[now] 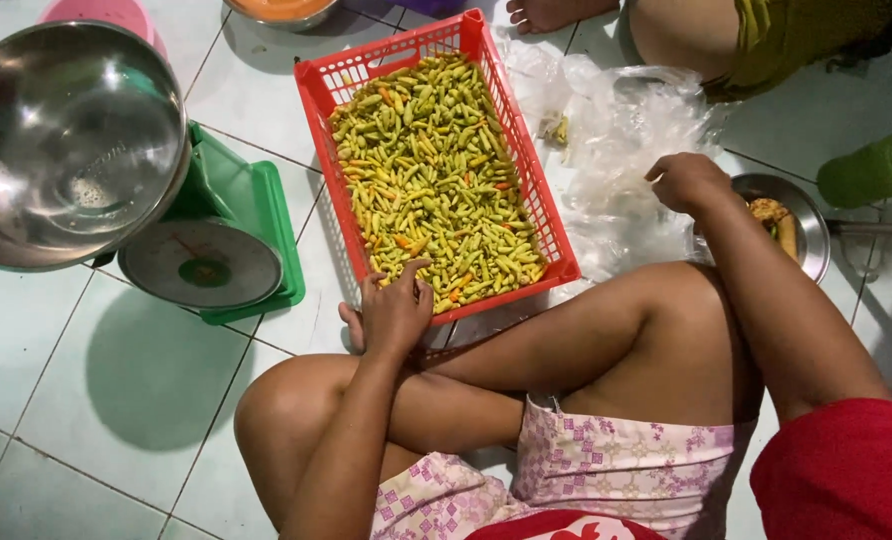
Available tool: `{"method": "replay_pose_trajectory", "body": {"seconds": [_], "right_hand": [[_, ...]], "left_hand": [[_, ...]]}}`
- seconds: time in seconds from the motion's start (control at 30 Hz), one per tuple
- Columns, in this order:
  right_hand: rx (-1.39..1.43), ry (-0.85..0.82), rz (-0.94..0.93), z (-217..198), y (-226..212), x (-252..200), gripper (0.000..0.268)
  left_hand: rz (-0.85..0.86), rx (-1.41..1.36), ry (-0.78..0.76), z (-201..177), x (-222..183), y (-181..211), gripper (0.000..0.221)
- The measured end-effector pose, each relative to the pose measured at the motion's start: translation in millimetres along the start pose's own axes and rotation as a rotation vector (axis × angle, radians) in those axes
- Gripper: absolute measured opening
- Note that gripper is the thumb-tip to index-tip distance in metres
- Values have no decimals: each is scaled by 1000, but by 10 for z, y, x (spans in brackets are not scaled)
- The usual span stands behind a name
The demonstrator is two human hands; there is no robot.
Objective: A person is sitting on the floor manually bagging small green chilies from a red plastic crate into small clear plastic bags.
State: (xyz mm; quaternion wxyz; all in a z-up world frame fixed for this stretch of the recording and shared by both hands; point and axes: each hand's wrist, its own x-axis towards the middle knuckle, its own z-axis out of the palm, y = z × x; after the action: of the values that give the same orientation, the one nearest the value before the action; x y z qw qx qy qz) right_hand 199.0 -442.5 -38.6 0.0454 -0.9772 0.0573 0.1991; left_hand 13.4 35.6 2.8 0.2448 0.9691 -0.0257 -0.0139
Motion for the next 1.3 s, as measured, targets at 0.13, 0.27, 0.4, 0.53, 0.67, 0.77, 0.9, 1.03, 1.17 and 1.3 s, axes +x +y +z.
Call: {"method": "replay_pose_trajectory", "body": {"seconds": [0.13,0.27,0.4,0.53,0.67,0.77,0.9,1.03,1.17,1.3], "right_hand": [[-22,221,-157,-194,-310,-187,20],[256,-81,-389,-158,-842,-363,22],[-26,-329,-392,376,-812,-201,63],[-75,-311,-388,301,-650,16,48],[762,-136,-261,-485,-528,-407,31],[801,31,-152,-650,-326,-637,27],[806,47,-89,-857,-398,-1143,28],[829,-54,-274,-1136,-924,-1578,29],[790,-200,-434,-1022,-1413,-1626,38],[711,-164,-527,-1017,-2066,-1766,51]], "left_hand": [[19,-13,-35,-69,10,24,25],[34,-49,-64,-26,8,-17,26],[31,-28,-69,-58,-2,-14,25],[42,23,-91,-52,24,-4,24],[31,28,-104,-79,26,16,24],[-63,-37,-173,-182,53,152,32],[-74,-79,-132,-139,52,113,34],[-51,-186,-131,-84,54,45,31],[-134,-301,-172,-66,51,0,32],[-22,-295,-40,-110,20,-46,32]]}}
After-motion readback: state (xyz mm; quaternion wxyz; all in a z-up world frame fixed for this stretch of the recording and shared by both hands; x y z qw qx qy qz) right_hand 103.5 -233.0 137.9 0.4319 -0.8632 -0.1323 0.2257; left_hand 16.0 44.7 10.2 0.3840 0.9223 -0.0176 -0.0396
